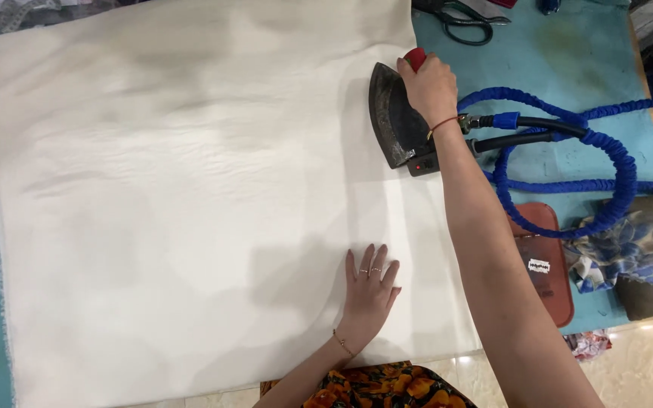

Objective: The person irons a large piece of white fabric on a teal ironing table using a steam iron. They repeatedly smooth the fabric with their hands and move the iron across the surface to remove wrinkles, occasionally adjusting the fabric's position.

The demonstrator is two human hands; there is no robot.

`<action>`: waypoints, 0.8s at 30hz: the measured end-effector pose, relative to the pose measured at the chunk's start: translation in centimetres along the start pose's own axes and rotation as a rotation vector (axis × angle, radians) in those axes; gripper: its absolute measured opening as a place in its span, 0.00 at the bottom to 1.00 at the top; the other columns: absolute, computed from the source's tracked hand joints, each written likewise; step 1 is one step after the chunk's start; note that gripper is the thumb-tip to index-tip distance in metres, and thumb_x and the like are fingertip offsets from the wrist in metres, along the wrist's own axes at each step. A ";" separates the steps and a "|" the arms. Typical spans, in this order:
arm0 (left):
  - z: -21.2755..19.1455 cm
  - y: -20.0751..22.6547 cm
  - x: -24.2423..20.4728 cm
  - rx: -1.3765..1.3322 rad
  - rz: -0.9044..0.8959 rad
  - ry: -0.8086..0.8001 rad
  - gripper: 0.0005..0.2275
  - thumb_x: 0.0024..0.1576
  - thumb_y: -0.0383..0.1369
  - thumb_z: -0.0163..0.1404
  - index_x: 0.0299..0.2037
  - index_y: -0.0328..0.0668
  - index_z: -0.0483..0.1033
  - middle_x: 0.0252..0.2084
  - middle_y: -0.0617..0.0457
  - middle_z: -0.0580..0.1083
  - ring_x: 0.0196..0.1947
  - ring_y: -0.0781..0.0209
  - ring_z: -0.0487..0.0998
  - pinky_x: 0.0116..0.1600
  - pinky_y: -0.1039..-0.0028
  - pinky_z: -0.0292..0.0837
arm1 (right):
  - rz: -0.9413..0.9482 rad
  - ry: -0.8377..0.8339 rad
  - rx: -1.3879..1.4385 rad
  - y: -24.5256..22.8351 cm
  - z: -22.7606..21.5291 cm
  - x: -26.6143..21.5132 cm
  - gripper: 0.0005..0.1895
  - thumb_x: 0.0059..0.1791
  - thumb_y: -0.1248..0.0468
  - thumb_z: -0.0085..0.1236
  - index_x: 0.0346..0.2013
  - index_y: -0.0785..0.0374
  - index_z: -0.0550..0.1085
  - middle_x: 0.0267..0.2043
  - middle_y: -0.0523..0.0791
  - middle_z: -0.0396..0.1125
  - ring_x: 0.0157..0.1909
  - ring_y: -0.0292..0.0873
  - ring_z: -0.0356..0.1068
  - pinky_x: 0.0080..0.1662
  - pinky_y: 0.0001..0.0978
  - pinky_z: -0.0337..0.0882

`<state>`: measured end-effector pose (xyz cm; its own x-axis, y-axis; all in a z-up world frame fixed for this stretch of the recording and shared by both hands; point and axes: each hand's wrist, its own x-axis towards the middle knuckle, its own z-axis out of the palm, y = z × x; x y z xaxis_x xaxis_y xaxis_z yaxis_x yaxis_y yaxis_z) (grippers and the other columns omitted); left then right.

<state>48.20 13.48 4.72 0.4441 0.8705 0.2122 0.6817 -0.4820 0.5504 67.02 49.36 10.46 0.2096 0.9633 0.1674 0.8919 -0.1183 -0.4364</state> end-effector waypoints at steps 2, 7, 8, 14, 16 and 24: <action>0.1 0.1 0.0 0.006 -0.008 -0.010 0.20 0.60 0.38 0.55 0.59 0.37 0.71 0.69 0.37 0.59 0.73 0.39 0.55 0.73 0.32 0.42 | -0.003 0.003 0.001 0.2 0.0 -0.4 0.32 0.53 0.43 0.58 0.39 0.76 0.74 0.37 0.65 0.72 0.43 0.69 0.73 0.46 0.56 0.72; -0.1 0.1 -0.6 -0.013 0.005 -0.001 0.21 0.58 0.38 0.56 0.59 0.37 0.71 0.70 0.38 0.59 0.73 0.39 0.54 0.73 0.33 0.42 | -0.006 0.021 -0.019 -0.2 -0.7 -3.0 0.32 0.53 0.43 0.59 0.38 0.76 0.74 0.37 0.66 0.72 0.43 0.70 0.72 0.47 0.56 0.72; -0.2 0.1 -0.7 -0.027 0.013 -0.002 0.21 0.57 0.37 0.56 0.59 0.37 0.72 0.70 0.38 0.59 0.73 0.39 0.54 0.73 0.33 0.42 | -0.014 0.028 -0.017 -0.3 -1.0 -3.8 0.31 0.53 0.43 0.59 0.38 0.75 0.74 0.37 0.66 0.72 0.43 0.70 0.72 0.47 0.57 0.72; -1.3 -0.2 -2.2 -0.048 0.078 0.005 0.21 0.58 0.37 0.57 0.59 0.36 0.72 0.67 0.37 0.61 0.71 0.39 0.56 0.72 0.39 0.48 | -0.001 0.026 -0.035 -0.5 -2.4 -9.8 0.32 0.53 0.42 0.59 0.38 0.74 0.73 0.36 0.66 0.71 0.42 0.71 0.72 0.46 0.58 0.72; -1.8 -0.7 -2.6 -0.043 0.078 -0.016 0.21 0.58 0.36 0.58 0.59 0.35 0.72 0.66 0.37 0.63 0.70 0.39 0.58 0.71 0.42 0.51 | 0.009 0.014 -0.049 -1.1 -3.1 -12.4 0.33 0.53 0.41 0.58 0.37 0.75 0.73 0.35 0.66 0.71 0.41 0.71 0.72 0.45 0.58 0.72; -5.3 -2.5 -4.7 -0.033 0.005 -0.092 0.23 0.52 0.34 0.60 0.58 0.34 0.72 0.57 0.42 0.67 0.56 0.46 0.65 0.57 0.56 0.59 | 0.081 -0.192 -0.058 -7.1 -8.3 -22.9 0.31 0.52 0.41 0.56 0.38 0.72 0.71 0.28 0.61 0.72 0.36 0.64 0.75 0.39 0.54 0.73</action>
<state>41.31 11.15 6.65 0.5001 0.8546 0.1402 0.6607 -0.4812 0.5761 59.18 26.10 17.07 0.2063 0.9777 -0.0397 0.8979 -0.2053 -0.3893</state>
